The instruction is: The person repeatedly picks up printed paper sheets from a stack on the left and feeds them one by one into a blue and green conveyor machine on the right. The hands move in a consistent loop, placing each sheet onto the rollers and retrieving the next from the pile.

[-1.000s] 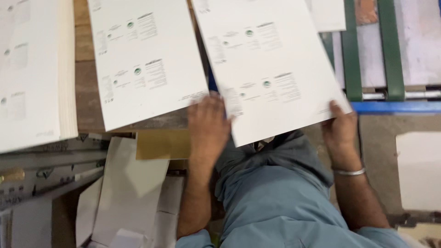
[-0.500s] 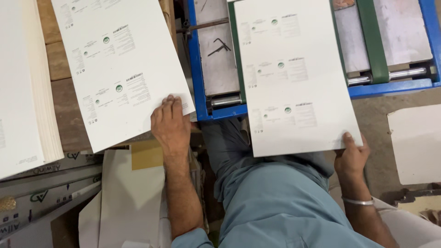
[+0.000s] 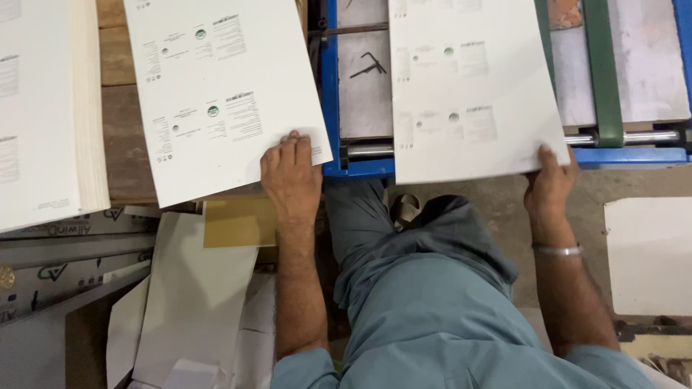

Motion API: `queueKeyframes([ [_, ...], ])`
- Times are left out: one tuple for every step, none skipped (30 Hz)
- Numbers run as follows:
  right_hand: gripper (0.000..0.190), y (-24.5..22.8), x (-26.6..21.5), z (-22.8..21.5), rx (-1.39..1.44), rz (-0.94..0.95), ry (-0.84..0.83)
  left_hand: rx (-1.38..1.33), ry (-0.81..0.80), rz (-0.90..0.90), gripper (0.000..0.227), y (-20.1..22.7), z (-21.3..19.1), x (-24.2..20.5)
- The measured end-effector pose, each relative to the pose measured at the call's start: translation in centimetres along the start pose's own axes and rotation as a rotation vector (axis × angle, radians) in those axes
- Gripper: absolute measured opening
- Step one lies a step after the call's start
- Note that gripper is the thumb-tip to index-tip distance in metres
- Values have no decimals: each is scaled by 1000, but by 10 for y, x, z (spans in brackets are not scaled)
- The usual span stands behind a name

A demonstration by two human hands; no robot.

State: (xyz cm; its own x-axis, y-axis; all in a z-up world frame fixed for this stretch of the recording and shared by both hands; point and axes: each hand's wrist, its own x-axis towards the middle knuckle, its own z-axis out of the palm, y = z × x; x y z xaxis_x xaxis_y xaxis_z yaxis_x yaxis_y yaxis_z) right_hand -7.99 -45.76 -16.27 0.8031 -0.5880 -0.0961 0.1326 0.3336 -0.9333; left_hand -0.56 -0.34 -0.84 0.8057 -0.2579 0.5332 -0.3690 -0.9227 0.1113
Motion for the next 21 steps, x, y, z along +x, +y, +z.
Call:
queueKeyframes([
  [37,1,14,12,32,15,12,-10,-11,-10,42,1,0,4],
  [36,3,25,23,64,31,24,-21,-22,-20,41,1,-1,7],
  [35,3,31,30,95,48,38,-29,-41,-6,42,0,-3,9],
  [33,3,35,35,90,107,15,-37,-59,8,43,-1,-6,9],
  [32,2,36,38,78,174,-10,-45,-85,15,44,-2,-9,7],
  [31,2,36,41,65,240,-37,-61,-130,27,45,-6,-11,7],
  [30,0,33,43,80,274,-91,-78,-174,34,47,-13,-13,6],
  [30,-2,27,44,96,307,-146,-96,-217,42,49,-21,-14,5],
  [30,-7,18,42,107,338,-195,-146,-186,-7,45,-30,-15,3],
  [30,-9,7,43,32,367,-202,-197,-154,-55,42,-41,-16,1],
  [31,-9,-9,46,-39,390,-202,-250,-122,-95,40,-46,-13,1],
  [32,-10,-21,49,-111,413,-202,-315,-69,-148,37,-45,-8,0],
  [33,-9,-30,57,-90,435,-254,-376,-16,-197,33,-45,-5,0],
  [35,-8,-38,66,-70,457,-306,-436,36,-247,30,-44,-5,1],
  [36,-7,-45,75,-50,485,-362,-418,38,-228,32,-36,-4,-1],
  [37,-9,-52,83,-33,467,-461,-400,40,-208,33,-17,0,-4],
  [39,-11,-60,93,-12,447,-558,-382,41,-184,35,5,4,-5],
  [40,-13,-67,104,9,426,-655,-246,-80,-35,27,29,7,-5],
  [41,-14,-75,114,50,423,-762,-112,-199,116,20,54,10,-5],
  [41,-14,-83,124,93,419,-868,-43,-235,167,36,80,10,-7],
  [42,-15,-89,132,134,415,-978,27,-269,215,52,104,8,-12],
])
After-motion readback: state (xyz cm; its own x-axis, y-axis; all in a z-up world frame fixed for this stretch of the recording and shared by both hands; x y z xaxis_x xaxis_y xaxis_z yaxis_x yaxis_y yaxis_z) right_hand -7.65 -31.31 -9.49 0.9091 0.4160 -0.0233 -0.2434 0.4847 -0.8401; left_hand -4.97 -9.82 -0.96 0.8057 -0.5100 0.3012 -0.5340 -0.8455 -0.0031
